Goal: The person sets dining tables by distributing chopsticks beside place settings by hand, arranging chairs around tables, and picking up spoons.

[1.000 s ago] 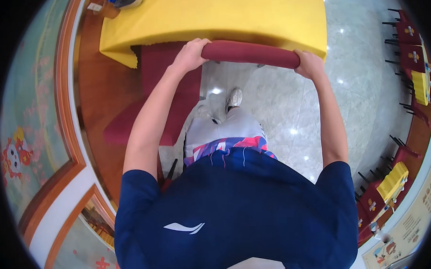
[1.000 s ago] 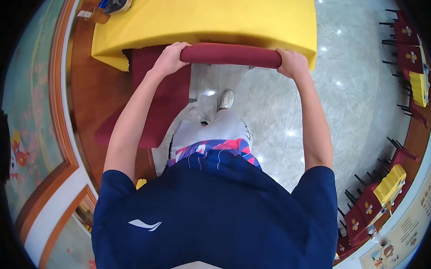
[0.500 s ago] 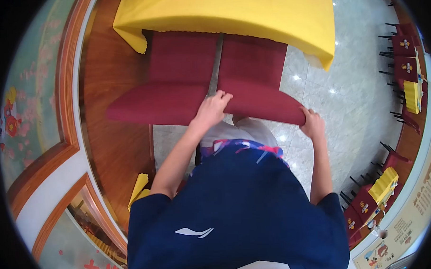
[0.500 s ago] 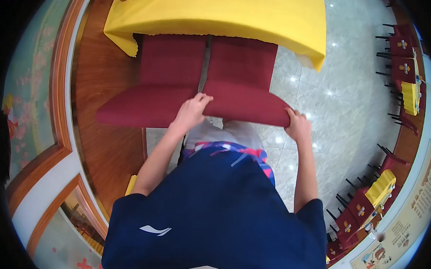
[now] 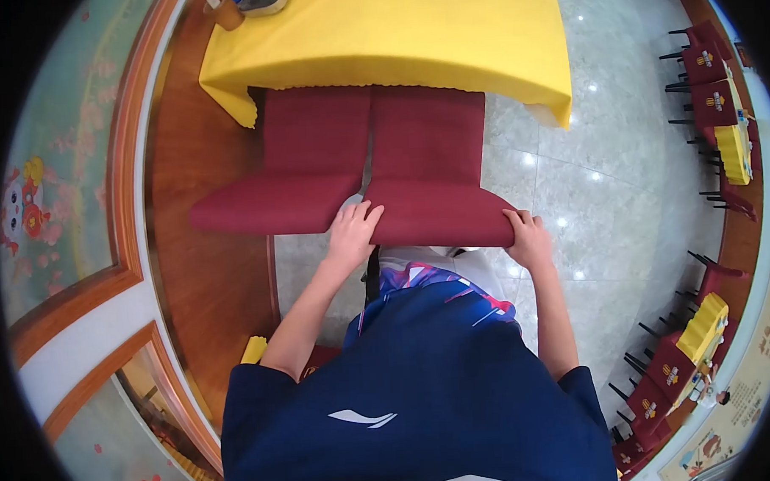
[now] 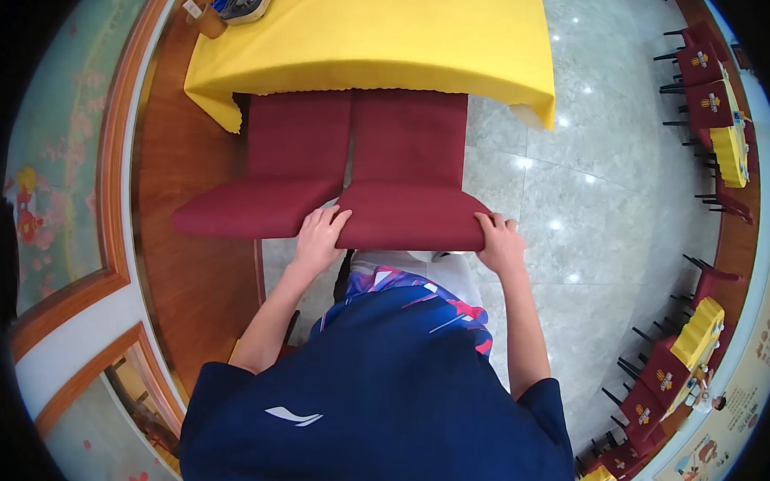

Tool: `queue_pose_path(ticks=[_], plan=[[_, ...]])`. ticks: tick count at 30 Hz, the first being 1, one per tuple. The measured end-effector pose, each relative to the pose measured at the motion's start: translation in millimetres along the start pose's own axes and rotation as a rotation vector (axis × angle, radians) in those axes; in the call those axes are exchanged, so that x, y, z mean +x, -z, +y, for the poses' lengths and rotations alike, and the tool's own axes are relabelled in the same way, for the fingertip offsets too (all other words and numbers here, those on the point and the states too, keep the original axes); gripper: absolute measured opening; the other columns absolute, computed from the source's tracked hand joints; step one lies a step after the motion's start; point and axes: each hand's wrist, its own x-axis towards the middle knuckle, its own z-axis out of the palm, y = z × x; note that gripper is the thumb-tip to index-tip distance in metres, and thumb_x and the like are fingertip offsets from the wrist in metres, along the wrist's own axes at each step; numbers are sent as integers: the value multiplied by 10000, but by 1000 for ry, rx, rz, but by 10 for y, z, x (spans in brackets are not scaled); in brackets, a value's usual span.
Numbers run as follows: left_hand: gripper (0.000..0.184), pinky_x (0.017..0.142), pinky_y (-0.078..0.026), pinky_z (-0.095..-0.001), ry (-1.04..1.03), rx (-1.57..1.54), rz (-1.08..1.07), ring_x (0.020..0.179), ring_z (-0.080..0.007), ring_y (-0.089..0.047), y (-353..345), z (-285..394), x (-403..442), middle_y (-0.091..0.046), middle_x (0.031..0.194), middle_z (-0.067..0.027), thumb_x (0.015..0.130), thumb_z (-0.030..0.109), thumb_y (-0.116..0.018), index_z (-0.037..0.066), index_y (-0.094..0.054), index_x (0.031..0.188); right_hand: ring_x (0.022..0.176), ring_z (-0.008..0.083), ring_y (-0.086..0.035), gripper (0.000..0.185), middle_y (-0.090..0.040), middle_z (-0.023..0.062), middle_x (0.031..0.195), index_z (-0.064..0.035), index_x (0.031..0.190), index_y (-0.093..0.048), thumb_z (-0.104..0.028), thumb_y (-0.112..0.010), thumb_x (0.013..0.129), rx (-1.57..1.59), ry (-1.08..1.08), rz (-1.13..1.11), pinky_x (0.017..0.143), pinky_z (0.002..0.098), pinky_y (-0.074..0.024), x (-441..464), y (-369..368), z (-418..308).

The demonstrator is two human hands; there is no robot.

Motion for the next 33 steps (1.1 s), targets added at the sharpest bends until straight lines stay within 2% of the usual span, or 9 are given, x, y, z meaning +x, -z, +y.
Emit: queue_pose_path(ticks=[1,5,10,12,17,22,25,27,33], plan=[[676,1035,-376,-451,-28,78,12,1181,-287,-498,-66,67,38,-587,1211,-101,613,123,-783,113,-564,1253,1009,352,-583,619,-582,64,1206,-223,1261,-542,-147,-743,680,34,36,-7,780,432,-552,-13,20,49],[696,1035,-375,-456,-67,123,24,1147,-273,-532,-194,587,217,-587,1209,-95,609,173,-787,113,-552,1260,1043,369,-552,804,-541,114,1246,-204,1312,-495,-221,-852,591,181,200,-28,857,438,-523,-38,15,433],[726,986,-385,-433,-60,46,64,1118,-260,-546,-473,1814,640,-608,1176,-79,599,339,-827,109,-573,1239,1138,400,-538,729,-484,180,1346,-169,1432,-388,-218,-714,782,506,426,34,955,455,-470,-210,-70,1154],[707,954,-403,-408,-60,19,118,1091,-243,-568,-608,2333,842,-625,1158,-59,603,409,-825,105,-602,1202,1129,408,-551,713,-487,201,1341,-150,1436,-372,-221,-698,807,597,347,-205,953,456,-471,-361,201,1500],[594,901,-438,-389,-83,-7,54,1035,-248,-597,-828,3192,1321,-646,1101,-73,736,522,-730,96,-638,1138,1048,370,-614,688,-524,218,1275,-139,1436,-368,-248,-685,835,618,351,-155,899,444,-502,-467,-12,2726],[314,767,-503,-425,92,-190,-182,887,-306,-658,-1038,3509,1862,-696,907,-117,922,363,-535,77,-660,961,987,342,-653,618,-564,226,1236,-115,1395,-431,-257,-679,846,580,294,-88,865,425,-515,-85,7,3708],[332,764,-520,-411,272,-365,-114,855,-299,-671,-1282,3541,2215,-702,896,-134,962,276,-437,36,-665,943,1087,394,-594,534,-604,250,1185,-61,1298,-523,-305,-668,846,664,177,-110,923,450,-484,261,195,4065],[361,761,-526,-384,376,-504,-133,820,-276,-681,-1402,3601,2562,-705,875,-134,977,233,-387,17,-674,937,911,309,-685,482,-668,202,1082,-58,1258,-569,-295,-686,855,743,137,-171,798,391,-542,540,291,4281],[505,802,-524,-429,526,-454,-339,859,-333,-682,-1981,3730,3894,-711,839,-147,948,457,-433,82,-741,807,932,303,-680,407,-691,184,1029,-44,1152,-637,-346,-649,880,825,58,-250,818,382,-530,1524,267,5243]])
